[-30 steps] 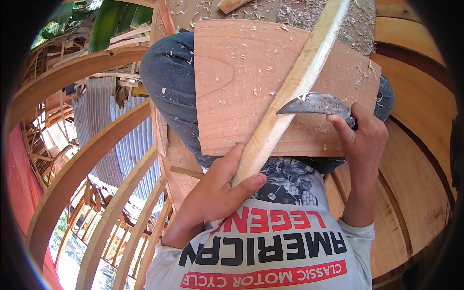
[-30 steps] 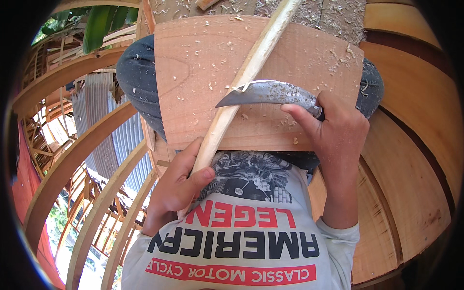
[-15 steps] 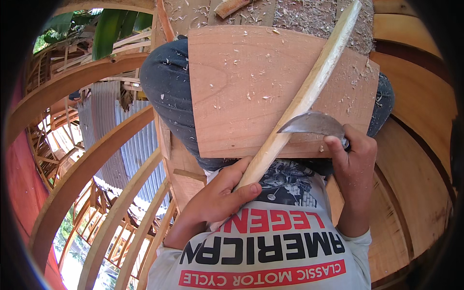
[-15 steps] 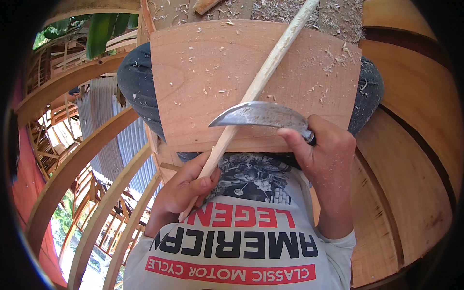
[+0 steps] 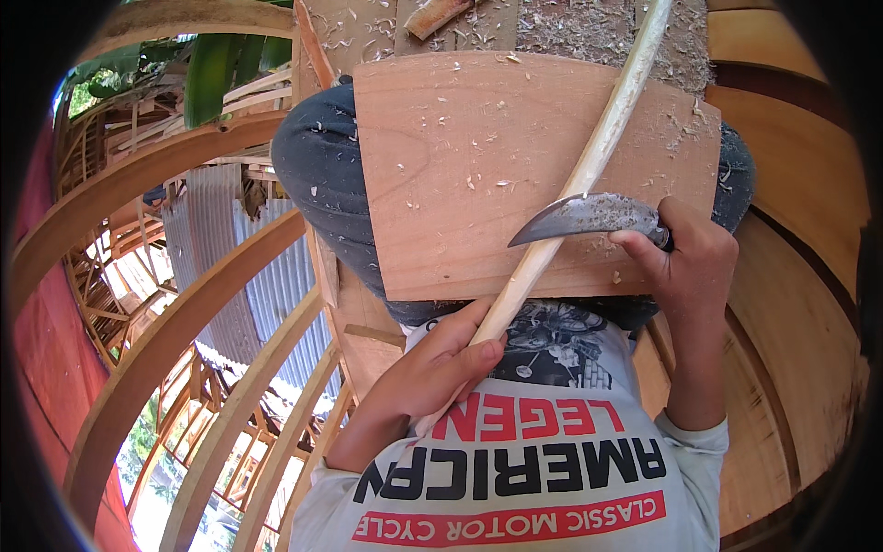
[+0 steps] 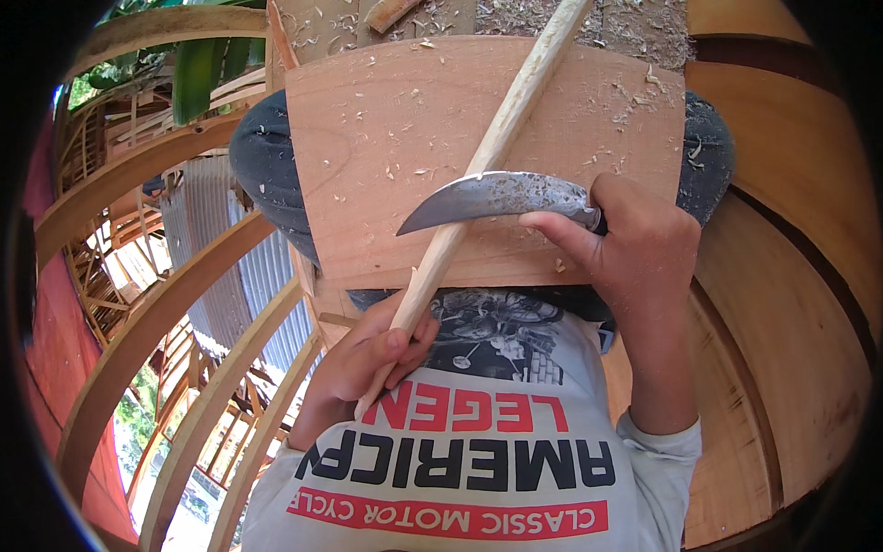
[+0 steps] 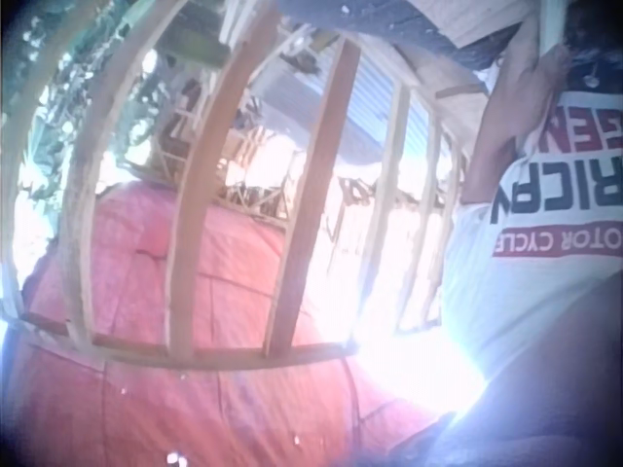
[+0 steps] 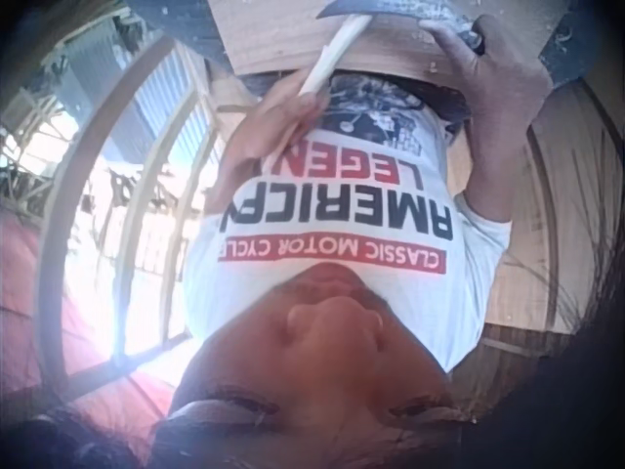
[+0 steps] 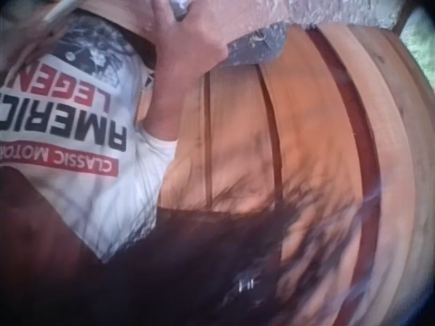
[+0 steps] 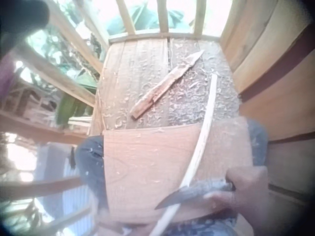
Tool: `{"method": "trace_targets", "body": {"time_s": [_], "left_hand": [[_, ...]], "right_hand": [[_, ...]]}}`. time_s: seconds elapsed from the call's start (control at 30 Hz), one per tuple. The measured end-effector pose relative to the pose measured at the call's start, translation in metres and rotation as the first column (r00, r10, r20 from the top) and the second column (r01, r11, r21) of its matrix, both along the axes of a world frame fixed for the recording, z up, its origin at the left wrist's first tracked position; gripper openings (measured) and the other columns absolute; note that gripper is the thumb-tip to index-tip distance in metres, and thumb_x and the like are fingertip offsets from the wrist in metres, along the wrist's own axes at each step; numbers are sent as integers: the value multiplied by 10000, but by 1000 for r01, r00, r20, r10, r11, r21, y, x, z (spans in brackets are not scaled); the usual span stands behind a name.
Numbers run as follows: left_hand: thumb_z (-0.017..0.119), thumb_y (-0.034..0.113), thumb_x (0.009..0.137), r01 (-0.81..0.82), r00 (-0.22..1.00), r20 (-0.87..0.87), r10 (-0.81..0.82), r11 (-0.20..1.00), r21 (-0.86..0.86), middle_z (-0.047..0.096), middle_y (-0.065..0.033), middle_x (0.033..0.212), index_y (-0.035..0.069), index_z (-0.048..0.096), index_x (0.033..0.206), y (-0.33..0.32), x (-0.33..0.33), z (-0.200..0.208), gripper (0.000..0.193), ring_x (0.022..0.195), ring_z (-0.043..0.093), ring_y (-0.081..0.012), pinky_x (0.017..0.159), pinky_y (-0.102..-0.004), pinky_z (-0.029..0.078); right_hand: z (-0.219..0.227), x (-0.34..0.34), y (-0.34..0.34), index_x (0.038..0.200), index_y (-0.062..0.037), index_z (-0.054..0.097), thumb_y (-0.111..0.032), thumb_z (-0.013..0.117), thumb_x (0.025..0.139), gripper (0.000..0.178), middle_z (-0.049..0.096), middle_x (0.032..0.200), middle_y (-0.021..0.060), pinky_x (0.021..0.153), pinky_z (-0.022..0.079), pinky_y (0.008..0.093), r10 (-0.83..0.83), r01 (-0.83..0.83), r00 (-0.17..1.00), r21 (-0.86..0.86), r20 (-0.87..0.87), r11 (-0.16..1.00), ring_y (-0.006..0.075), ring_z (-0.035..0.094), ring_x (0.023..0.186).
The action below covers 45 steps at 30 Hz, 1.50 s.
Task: The person sits cross-legged and uses a curved knife to shave and shape a long, thin piece of light-colored wood. They hold the wood against a flat board on their lap and repeatedly scrape the surface to remove shavings, refining the wood's shape.
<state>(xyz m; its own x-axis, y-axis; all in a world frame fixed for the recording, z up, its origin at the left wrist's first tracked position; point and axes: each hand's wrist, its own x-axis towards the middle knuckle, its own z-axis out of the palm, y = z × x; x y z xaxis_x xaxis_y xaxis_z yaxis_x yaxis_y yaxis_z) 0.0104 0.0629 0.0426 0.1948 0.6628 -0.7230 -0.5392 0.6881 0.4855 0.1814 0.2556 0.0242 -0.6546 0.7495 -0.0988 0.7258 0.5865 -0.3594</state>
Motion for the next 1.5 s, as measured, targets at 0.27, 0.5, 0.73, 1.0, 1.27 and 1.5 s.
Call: {"method": "trace_targets", "body": {"time_s": [0.27,0.5,0.73,1.0,1.27,1.5], "left_hand": [[600,454,840,-66,972,226,68,998,-13,427,24,661,-40,435,1141,-18,-27,6,600,492,395,-18,431,-153,329],[644,330,745,-144,823,-532,200,979,145,444,-28,749,-29,481,1071,1,-52,22,512,669,436,-94,635,-226,384],[610,219,727,-251,620,-711,330,943,219,457,-203,1255,-57,376,1311,14,-54,13,687,1182,467,-290,1042,-383,321],[612,188,736,-341,660,-626,415,908,243,398,-252,1350,-63,302,1359,4,-45,15,740,1284,400,-338,1081,-421,293],[614,166,726,-350,645,-659,387,916,195,453,-214,1299,-54,346,1338,1,-42,19,703,1249,434,-311,1055,-395,319],[635,155,698,-98,460,-856,236,972,216,523,-118,1022,-2,471,1179,13,-41,21,532,957,512,-168,871,-316,403]], "right_hand": [[-19,71,68,731,39,577,-548,538,872,605,355,536,17,527,326,305,-628,626,770,-55,-112,778,116,338,551],[-37,41,54,842,42,604,-365,620,870,408,443,595,8,547,361,263,-590,543,778,-243,-215,804,85,393,568],[-44,50,49,838,56,630,-213,682,829,274,471,565,24,498,349,258,-552,518,803,-196,-224,833,74,399,527],[-41,53,40,775,45,649,-210,693,837,266,411,566,-81,471,229,213,-680,597,708,-351,-191,721,14,325,545],[-43,57,39,783,44,652,-203,685,845,256,401,560,-85,458,221,219,-679,573,706,-400,-202,715,14,321,529],[-42,54,37,686,32,529,-297,652,864,394,339,529,-31,454,228,256,-622,546,741,-312,-255,778,54,290,525]]}}
